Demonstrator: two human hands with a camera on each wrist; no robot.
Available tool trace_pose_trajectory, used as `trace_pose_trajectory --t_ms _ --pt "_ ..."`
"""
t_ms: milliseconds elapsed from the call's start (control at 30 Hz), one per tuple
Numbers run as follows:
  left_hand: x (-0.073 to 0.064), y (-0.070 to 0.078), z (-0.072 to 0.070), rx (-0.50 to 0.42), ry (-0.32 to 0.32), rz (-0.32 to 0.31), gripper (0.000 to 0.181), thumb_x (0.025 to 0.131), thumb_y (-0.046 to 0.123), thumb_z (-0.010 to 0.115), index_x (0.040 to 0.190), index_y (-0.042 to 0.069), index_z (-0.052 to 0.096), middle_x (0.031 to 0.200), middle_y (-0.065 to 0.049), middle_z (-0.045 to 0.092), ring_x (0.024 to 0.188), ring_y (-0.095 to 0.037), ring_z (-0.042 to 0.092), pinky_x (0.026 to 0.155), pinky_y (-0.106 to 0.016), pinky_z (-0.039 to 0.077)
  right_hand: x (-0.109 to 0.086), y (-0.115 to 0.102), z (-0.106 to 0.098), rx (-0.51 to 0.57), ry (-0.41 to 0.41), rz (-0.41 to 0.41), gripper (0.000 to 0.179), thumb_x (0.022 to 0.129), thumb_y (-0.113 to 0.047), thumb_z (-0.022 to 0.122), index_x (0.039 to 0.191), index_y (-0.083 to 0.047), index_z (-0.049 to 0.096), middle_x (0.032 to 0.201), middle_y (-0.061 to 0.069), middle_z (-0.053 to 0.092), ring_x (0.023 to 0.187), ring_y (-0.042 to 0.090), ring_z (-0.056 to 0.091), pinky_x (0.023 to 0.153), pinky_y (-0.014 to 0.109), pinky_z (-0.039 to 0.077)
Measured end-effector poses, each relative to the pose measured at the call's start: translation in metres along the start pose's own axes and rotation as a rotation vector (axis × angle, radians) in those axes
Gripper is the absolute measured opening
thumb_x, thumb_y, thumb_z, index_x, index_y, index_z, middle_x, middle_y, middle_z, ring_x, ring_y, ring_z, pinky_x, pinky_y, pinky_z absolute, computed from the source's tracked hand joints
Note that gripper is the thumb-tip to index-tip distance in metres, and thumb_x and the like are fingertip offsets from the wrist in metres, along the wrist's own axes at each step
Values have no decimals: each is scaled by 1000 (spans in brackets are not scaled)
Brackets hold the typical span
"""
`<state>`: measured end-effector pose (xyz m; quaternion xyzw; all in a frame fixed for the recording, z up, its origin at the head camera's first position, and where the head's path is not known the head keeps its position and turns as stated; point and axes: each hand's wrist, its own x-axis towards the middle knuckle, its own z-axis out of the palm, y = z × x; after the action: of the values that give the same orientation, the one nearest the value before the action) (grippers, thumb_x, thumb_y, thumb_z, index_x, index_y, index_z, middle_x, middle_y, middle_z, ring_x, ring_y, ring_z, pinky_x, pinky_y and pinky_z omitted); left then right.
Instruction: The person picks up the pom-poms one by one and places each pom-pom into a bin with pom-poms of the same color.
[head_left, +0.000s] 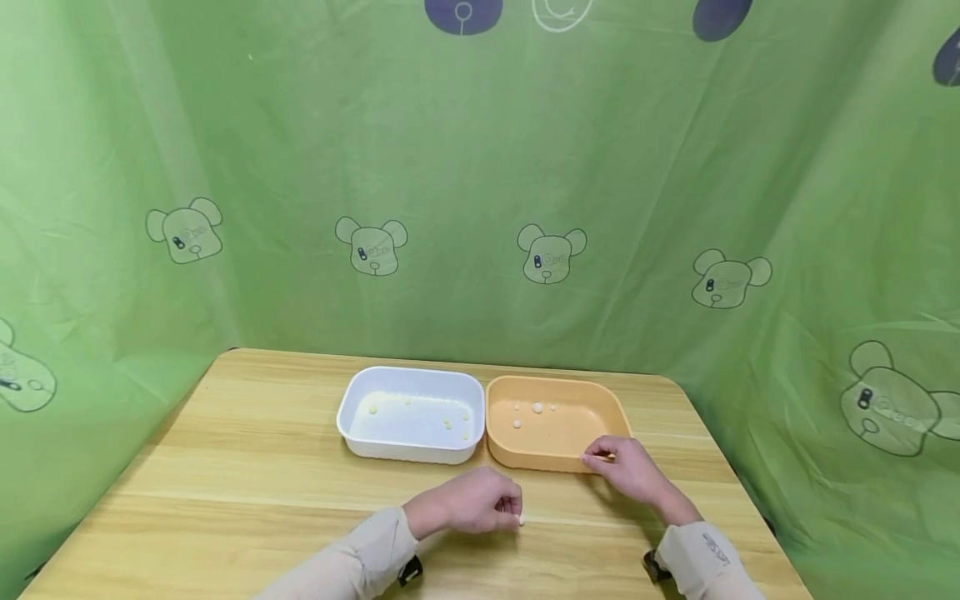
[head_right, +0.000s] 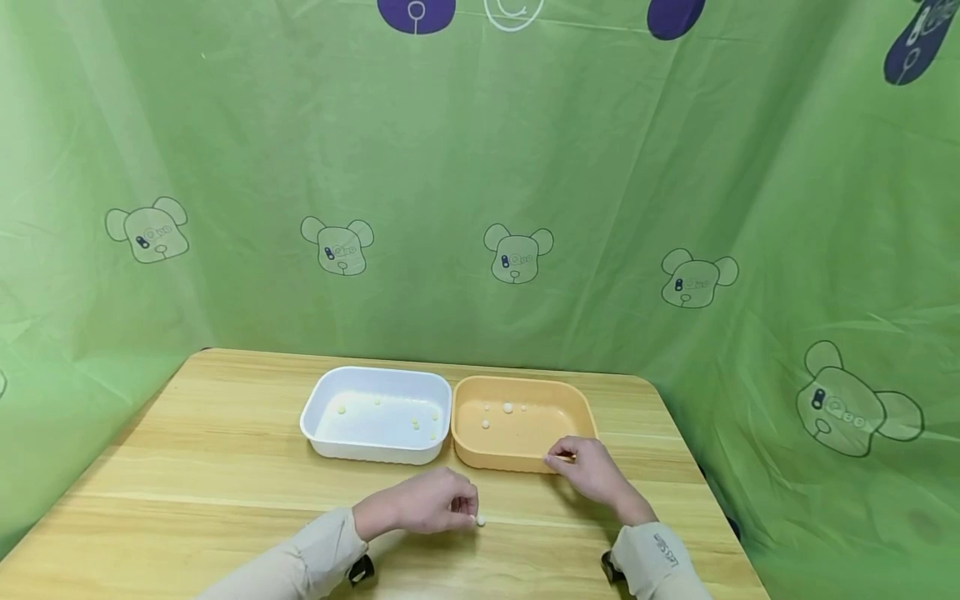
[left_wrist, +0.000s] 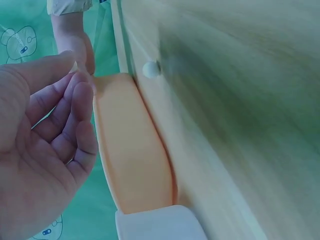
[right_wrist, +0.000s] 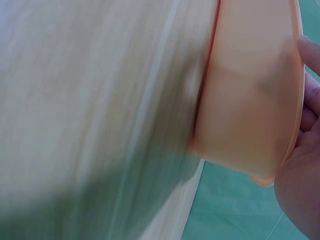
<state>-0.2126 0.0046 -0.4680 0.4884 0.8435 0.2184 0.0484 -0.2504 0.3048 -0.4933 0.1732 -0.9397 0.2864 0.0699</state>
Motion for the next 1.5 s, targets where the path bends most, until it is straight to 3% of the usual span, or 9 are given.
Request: trace_pose_trajectory --t_ms 333,1233,1500 --pt "4 3 -13 -27 34 -18 12 87 18 69 77 20 62 69 18 52 62 6 47 58 -8 39 0 -3 -2 -1 -10 0 9 87 -23 69 78 -21 67 82 -12 63 81 10 59 79 39 50" --pt "9 7 -22 -27 107 34 11 86 16 68 77 19 63 69 19 53 63 9 47 60 -5 39 -1 -4 -1 10 -11 11 9 87 -21 69 79 -20 68 81 -12 63 81 10 59 81 40 50" --pt "15 9 -30 -9 132 21 10 87 19 67 78 20 63 71 19 53 65 8 48 61 -6 39 -1 -3 -1 4 -5 -3 8 87 -20 69 79 -20 68 81 -12 63 80 9 59 79 39 50"
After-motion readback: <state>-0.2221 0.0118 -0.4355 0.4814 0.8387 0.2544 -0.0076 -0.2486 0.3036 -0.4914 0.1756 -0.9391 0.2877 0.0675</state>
